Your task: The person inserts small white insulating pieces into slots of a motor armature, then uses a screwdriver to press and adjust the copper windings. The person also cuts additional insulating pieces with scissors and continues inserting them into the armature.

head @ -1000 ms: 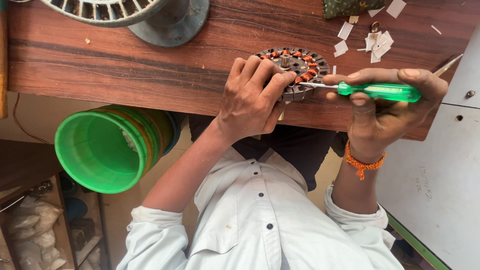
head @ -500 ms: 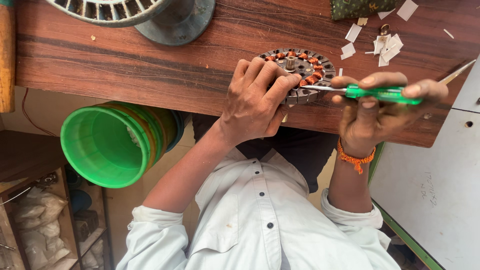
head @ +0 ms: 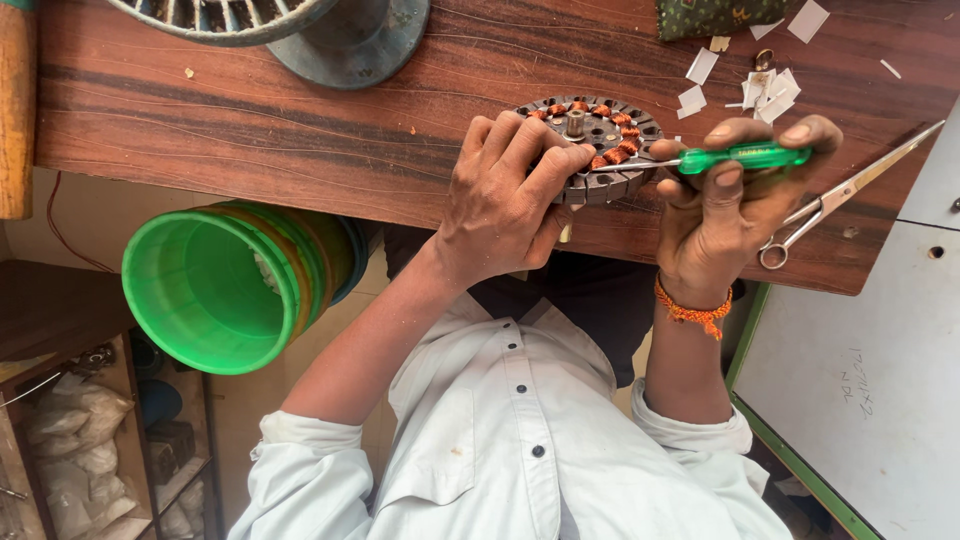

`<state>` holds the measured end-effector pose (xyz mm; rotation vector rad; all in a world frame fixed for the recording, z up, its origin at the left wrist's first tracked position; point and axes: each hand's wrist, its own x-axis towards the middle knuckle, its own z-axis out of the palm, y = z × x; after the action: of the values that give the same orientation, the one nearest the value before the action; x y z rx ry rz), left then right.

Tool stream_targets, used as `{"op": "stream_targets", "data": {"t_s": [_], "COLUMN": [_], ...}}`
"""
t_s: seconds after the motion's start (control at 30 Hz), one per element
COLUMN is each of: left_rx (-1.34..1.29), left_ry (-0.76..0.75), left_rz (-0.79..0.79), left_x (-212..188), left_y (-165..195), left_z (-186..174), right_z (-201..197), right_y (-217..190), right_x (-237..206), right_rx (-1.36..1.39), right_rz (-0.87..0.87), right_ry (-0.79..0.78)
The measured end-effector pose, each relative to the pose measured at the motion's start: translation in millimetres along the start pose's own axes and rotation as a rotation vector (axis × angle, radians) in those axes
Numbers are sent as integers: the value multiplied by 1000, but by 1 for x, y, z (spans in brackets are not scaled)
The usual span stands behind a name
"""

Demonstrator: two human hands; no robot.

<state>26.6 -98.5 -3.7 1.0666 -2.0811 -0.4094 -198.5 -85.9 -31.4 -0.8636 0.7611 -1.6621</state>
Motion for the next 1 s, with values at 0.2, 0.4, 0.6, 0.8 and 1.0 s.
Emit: {"op": "stream_targets", "data": {"t_s": [0.2,0.4,0.6,0.8,1.0], "left_rx": [-8,-22,-14,-25,-8], "left_ry": [11,-6,-14,-2,6], "left_rz": [-5,0,0,2,10], "left_x": [0,1,2,1,4], "left_y": [0,-1,0,0,1], "left_z": [1,0,0,0,0], "right_z": [3,5,2,-8,-6], "right_y": [-6,-12,-17,0,8], "right_x": [5,5,7,2,16], "right_rx": [24,63,-91,-107,27], "right_rz": [108,169,111,-151,-306], "right_ry": [39,92,90,-43,34]}}
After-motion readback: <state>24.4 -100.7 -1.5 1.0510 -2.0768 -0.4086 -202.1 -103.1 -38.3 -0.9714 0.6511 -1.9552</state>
